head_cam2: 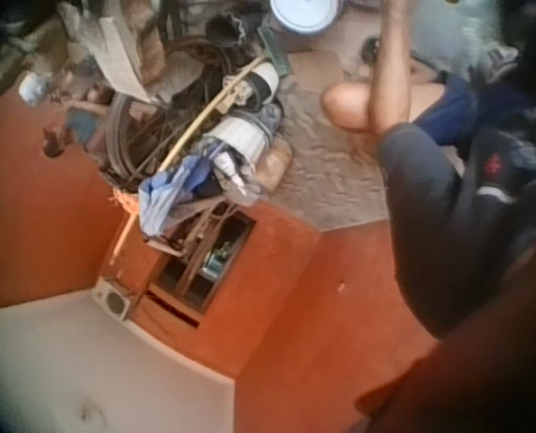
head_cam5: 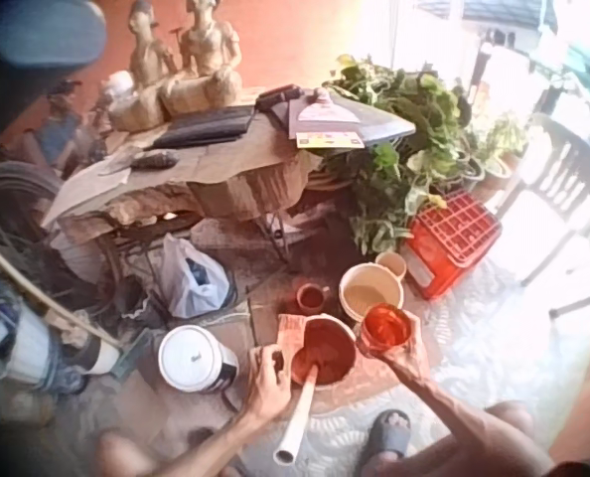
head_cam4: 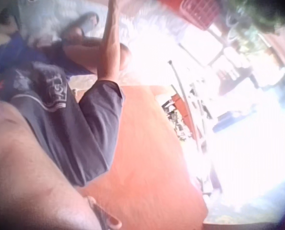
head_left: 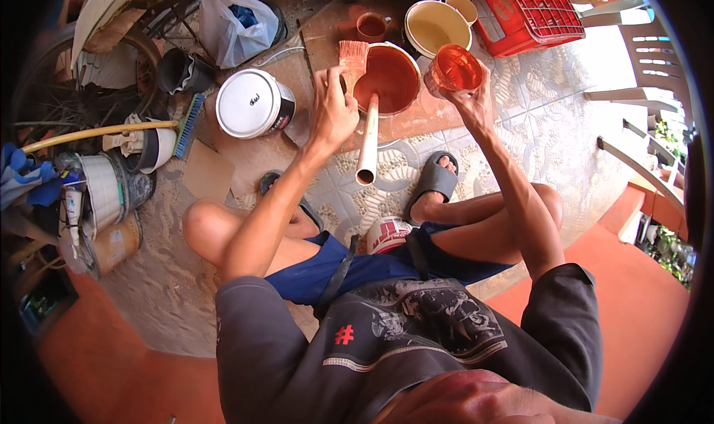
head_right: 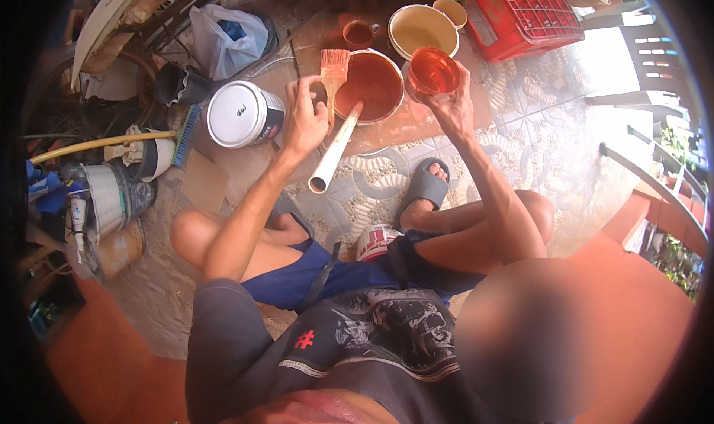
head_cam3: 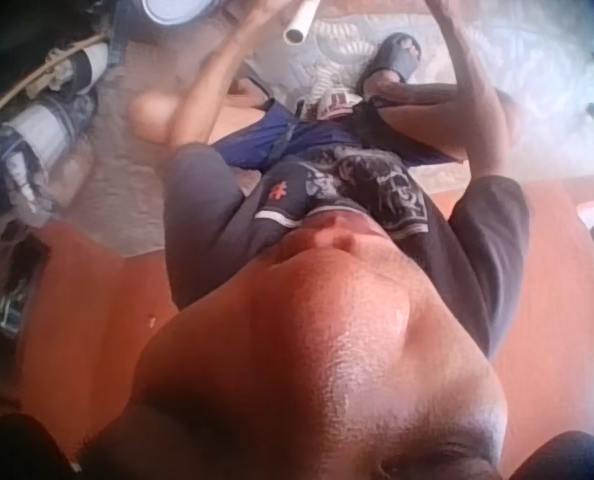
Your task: The person sits on the floor and stirs red paint in a bucket using a wooden stick. They then transfer some of the red paint into a smaller container and stir it again.
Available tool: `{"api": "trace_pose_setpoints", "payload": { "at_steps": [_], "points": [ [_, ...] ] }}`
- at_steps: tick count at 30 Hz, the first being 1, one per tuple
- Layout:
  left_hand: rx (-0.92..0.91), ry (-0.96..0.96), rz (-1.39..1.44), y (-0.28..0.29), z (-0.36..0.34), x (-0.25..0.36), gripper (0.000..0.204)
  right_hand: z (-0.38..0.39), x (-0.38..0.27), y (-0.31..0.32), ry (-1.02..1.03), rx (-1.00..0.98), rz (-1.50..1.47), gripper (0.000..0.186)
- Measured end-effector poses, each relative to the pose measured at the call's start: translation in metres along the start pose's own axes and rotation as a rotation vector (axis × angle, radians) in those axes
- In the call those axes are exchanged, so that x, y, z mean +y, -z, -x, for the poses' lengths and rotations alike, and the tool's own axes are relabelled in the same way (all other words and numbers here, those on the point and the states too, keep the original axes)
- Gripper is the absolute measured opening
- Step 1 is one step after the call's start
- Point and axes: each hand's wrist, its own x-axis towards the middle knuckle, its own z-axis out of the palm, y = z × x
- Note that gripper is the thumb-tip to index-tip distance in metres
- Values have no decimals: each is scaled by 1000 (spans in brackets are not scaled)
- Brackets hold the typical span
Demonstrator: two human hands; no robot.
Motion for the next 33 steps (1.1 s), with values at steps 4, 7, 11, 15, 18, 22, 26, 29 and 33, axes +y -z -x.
{"api": "trace_pose_setpoints", "payload": {
  "at_steps": [4, 7, 11, 15, 18, 22, 26, 29, 33],
  "points": [
    [-32, -33, 79, 28, -14, 23, 45, 22, 59, 15, -84, 74, 4, 88],
    [-49, -42, 72, 50, -11, 31, 41, 36, 106, -10, -178, 256, 28, 86],
    [-89, -99, 82, 59, -12, 43, 34, 45, 186, -36, -185, 328, -84, 88],
    [-125, -55, 46, 75, -3, 45, 30, 36, 172, -74, -212, 312, -17, 91],
    [-137, -74, 55, 71, -9, 47, 29, 31, 199, -73, -196, 316, -18, 92],
    [-171, -39, 55, 67, -9, 53, 28, 40, 207, -75, -395, 328, 125, 91],
    [-188, -52, 55, 66, -16, 58, 29, 47, 190, -51, -1077, -227, 130, 58],
    [-196, -32, 39, 74, -22, 63, 31, 46, 100, -52, -639, -805, 520, 35],
    [-117, -76, 7, 81, -31, 64, 32, 50, -51, -48, -4, -669, 963, 69]
  ]
}}
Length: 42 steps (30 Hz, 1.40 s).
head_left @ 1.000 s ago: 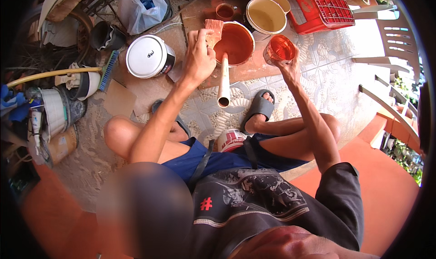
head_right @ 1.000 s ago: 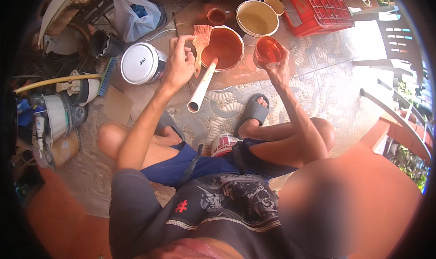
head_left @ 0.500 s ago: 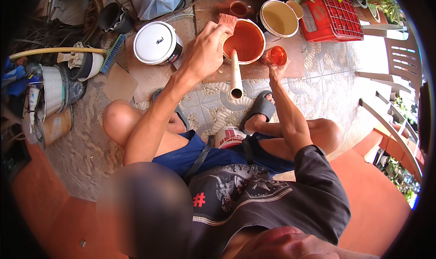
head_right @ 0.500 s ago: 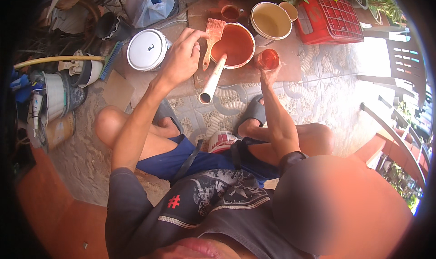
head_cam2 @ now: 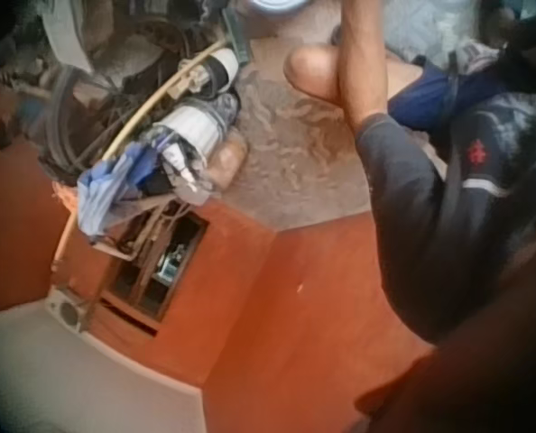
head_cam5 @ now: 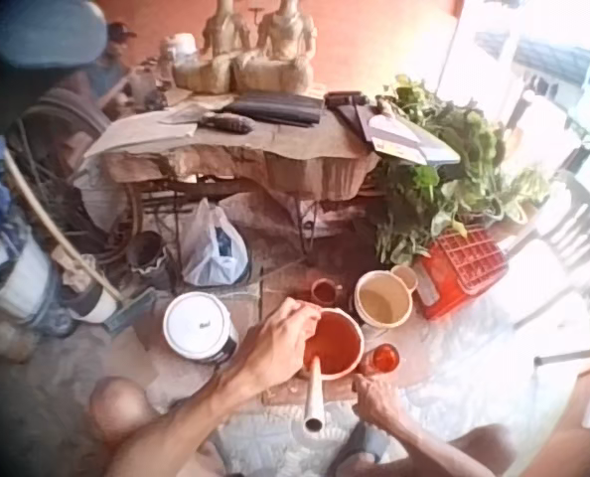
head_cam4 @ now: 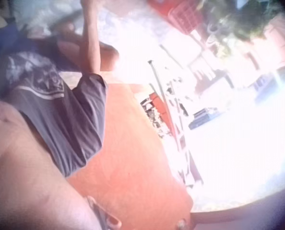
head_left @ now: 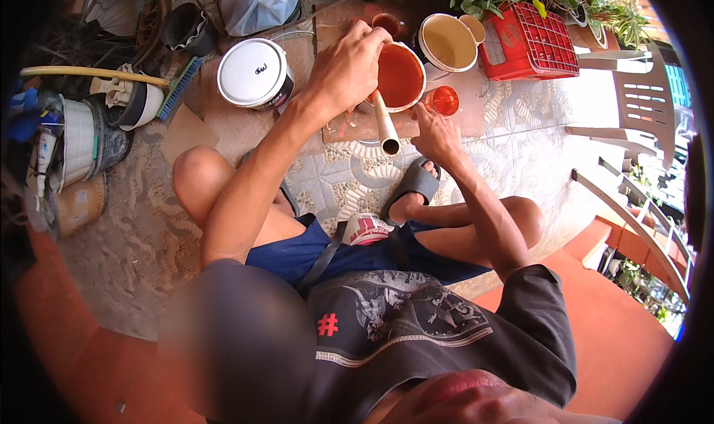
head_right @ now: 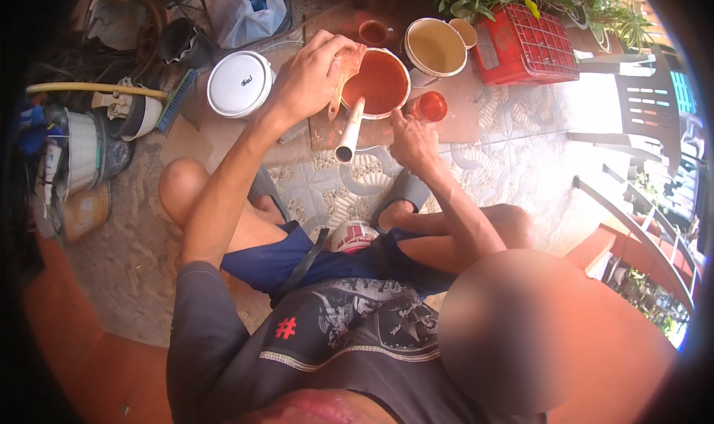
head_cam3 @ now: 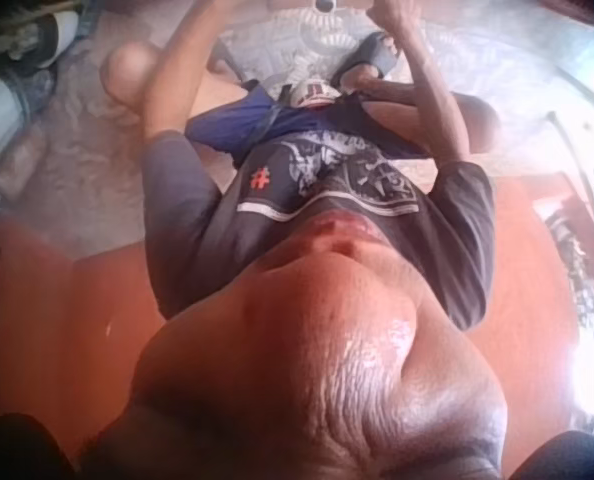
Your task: The person sits on the floor and stirs red paint in a bucket using a wooden stick. They then transfer some of the red paint into a smaller container and stir it again.
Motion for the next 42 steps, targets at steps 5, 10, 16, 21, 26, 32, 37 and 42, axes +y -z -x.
{"api": "trace_pose_setpoints", "payload": {
  "at_steps": [5, 10, 16, 21, 26, 32, 37, 42],
  "points": [
    [11, -18, -46, 16, -1, 7, 29, 12, -57, 64, 468, 169, -174, 63],
    [-22, -42, -133, 19, 1, 1, 26, -22, -61, 75, 484, 2, -23, 32],
    [-65, -32, -226, 9, 9, -17, 26, -53, -4, 103, 298, 91, -335, 16],
    [-101, -103, -254, -6, 2, -12, 27, -48, 11, 95, 401, 4, -414, 12],
    [-106, -202, -284, -20, -6, -3, 27, -56, 2, 78, 552, 82, -512, 13],
    [-117, -221, -328, -18, -6, -11, 26, -58, -3, 90, 382, 275, -437, 16],
    [-123, -127, -365, 4, 0, -19, 25, -56, -3, 87, 390, 171, -319, 21],
    [-149, -136, -395, 4, 7, -26, 26, -55, -18, 82, 546, 169, -520, 18]
  ]
}}
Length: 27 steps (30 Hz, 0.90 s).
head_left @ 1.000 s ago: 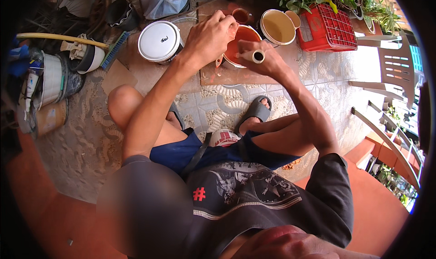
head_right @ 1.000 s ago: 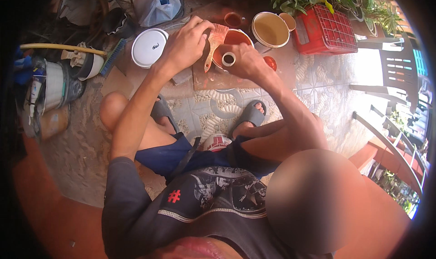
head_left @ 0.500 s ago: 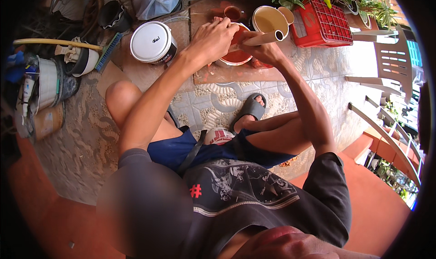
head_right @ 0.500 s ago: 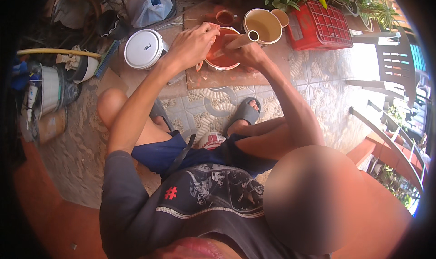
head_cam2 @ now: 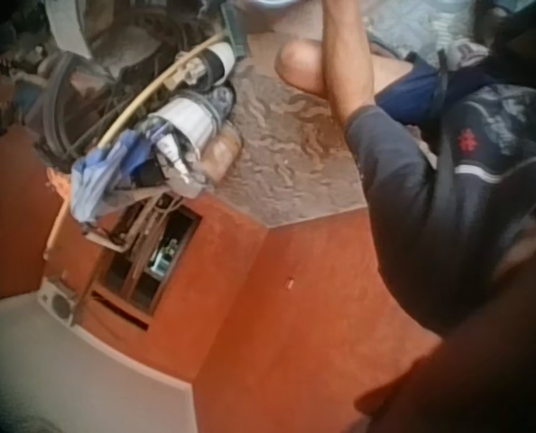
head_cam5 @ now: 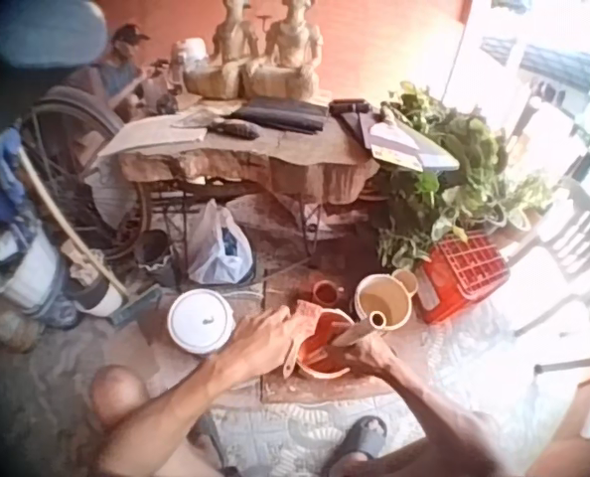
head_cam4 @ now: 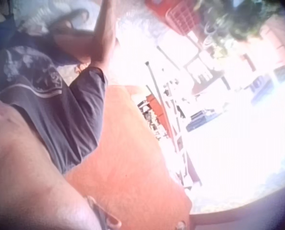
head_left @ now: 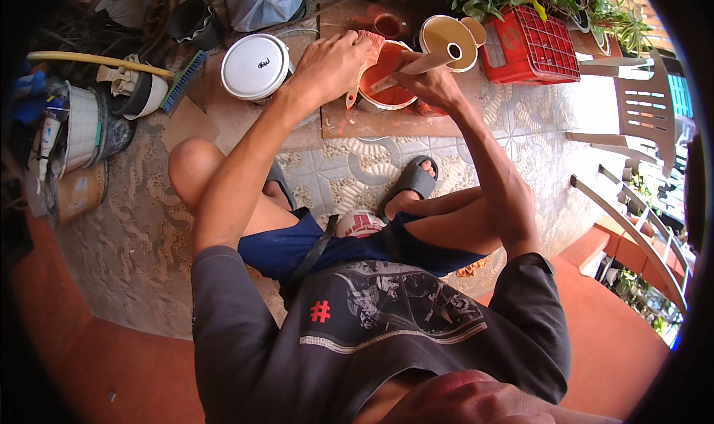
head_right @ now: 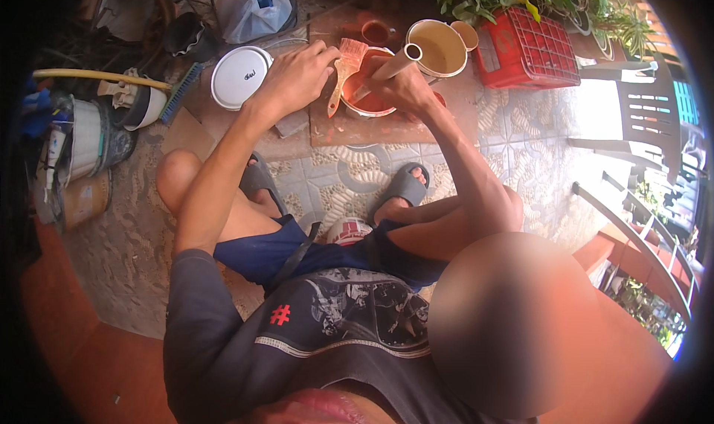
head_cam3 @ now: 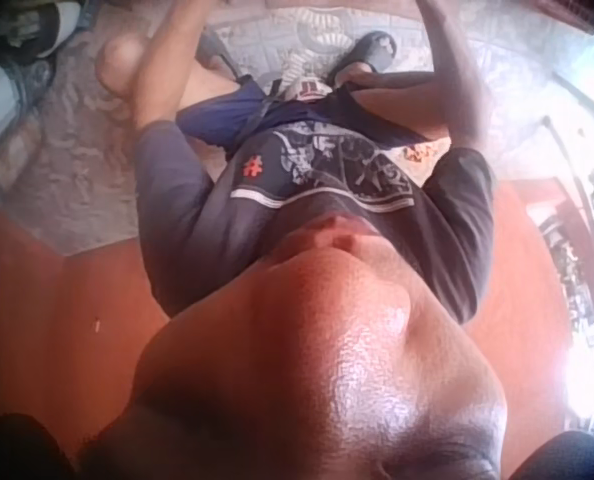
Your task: The person sits on the floor and stirs red paint in a bucket using a wooden stick. They then transfer some of the red paint into a smaller container and stir it again.
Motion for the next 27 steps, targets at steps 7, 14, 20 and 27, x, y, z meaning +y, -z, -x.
{"api": "trace_pose_setpoints", "payload": {
  "at_steps": [7, 14, 20, 27],
  "points": [
    [13, -38, 64, 11, 4, 8, 26, 11, 10, 5, -231, 94, 190, 17],
    [42, -36, 37, 0, 4, 7, 28, 4, -5, -10, -11, 77, -5, 17],
    [47, -101, 27, -5, 1, 5, 31, 5, 0, 1, -238, 95, 291, 14],
    [-11, -32, -7, -9, 4, 4, 30, 3, 3, -2, 47, -19, -33, 17]
  ]
}}
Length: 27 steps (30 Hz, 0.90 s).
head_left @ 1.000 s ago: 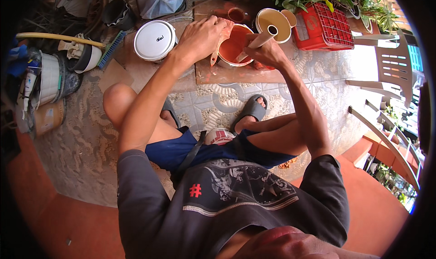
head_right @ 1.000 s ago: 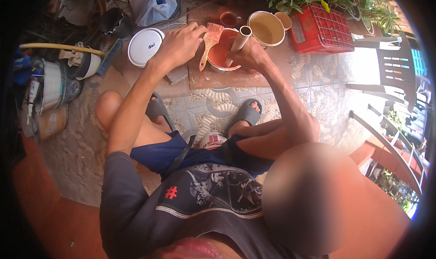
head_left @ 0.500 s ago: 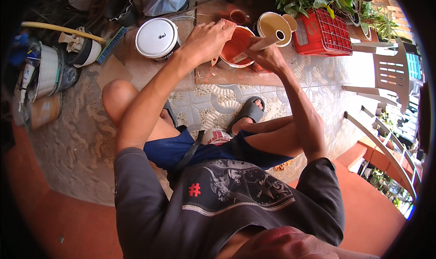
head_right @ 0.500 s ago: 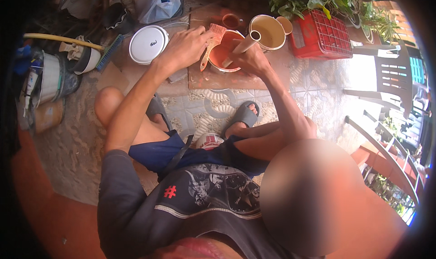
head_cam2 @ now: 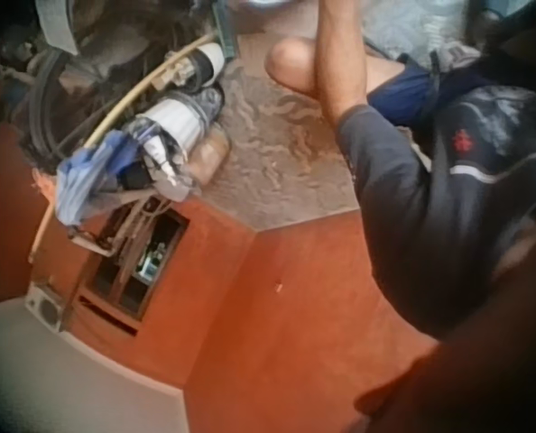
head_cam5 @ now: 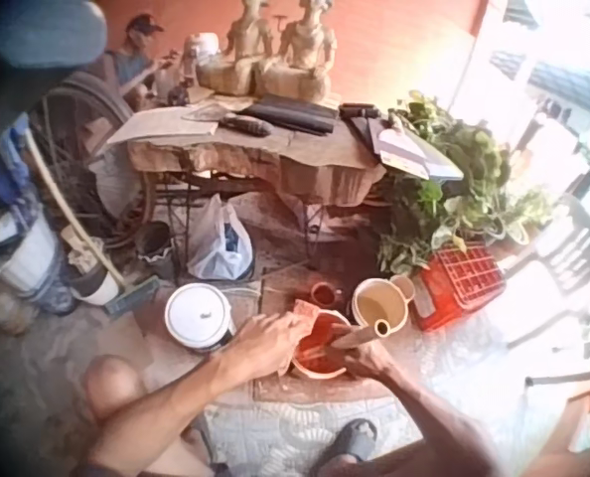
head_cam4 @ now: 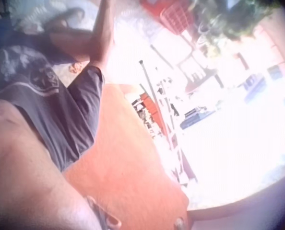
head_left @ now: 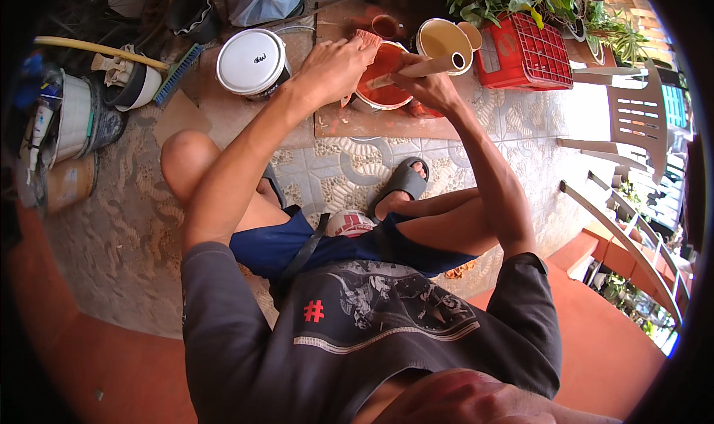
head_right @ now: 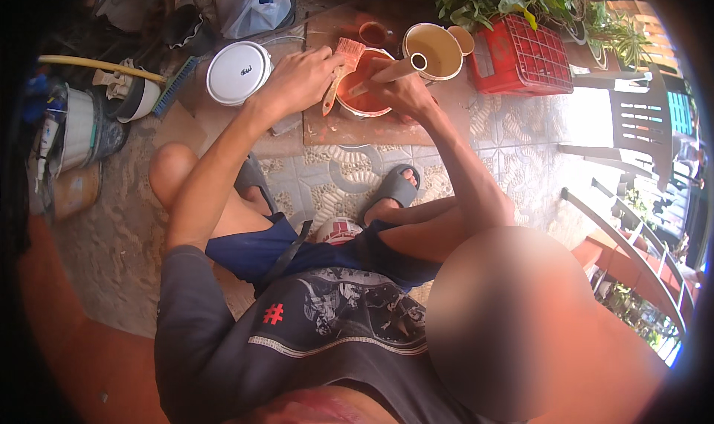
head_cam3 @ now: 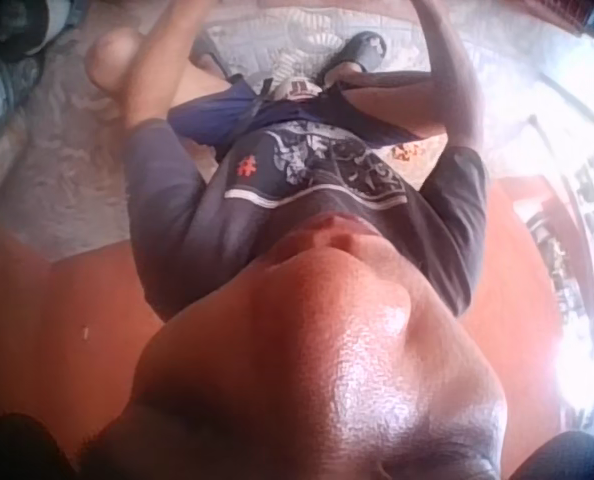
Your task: The person sits on the floor and stirs red paint in a bucket using a wooden stick. They then transfer some of the red paint into a smaller container and stir it again.
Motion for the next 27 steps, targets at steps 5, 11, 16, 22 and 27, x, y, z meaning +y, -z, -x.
{"api": "trace_pose_setpoints", "payload": {
  "at_steps": [5, 11, 16, 22, 27],
  "points": [
    [60, -71, -2, 1, -1, -2, 29, 0, 3, 2, -204, 107, 281, 17],
    [4, 4, -2, 19, 1, 5, 29, 6, 0, 7, -164, -30, 83, 17],
    [61, -65, -9, 6, 0, 1, 33, -2, 14, 4, -165, 117, 90, 14],
    [27, -47, -8, 16, 3, 3, 32, 11, -4, 10, -247, -22, 274, 17],
    [17, -25, -6, 13, 3, 3, 33, 6, -3, 0, -113, 24, 65, 20]
  ]
}}
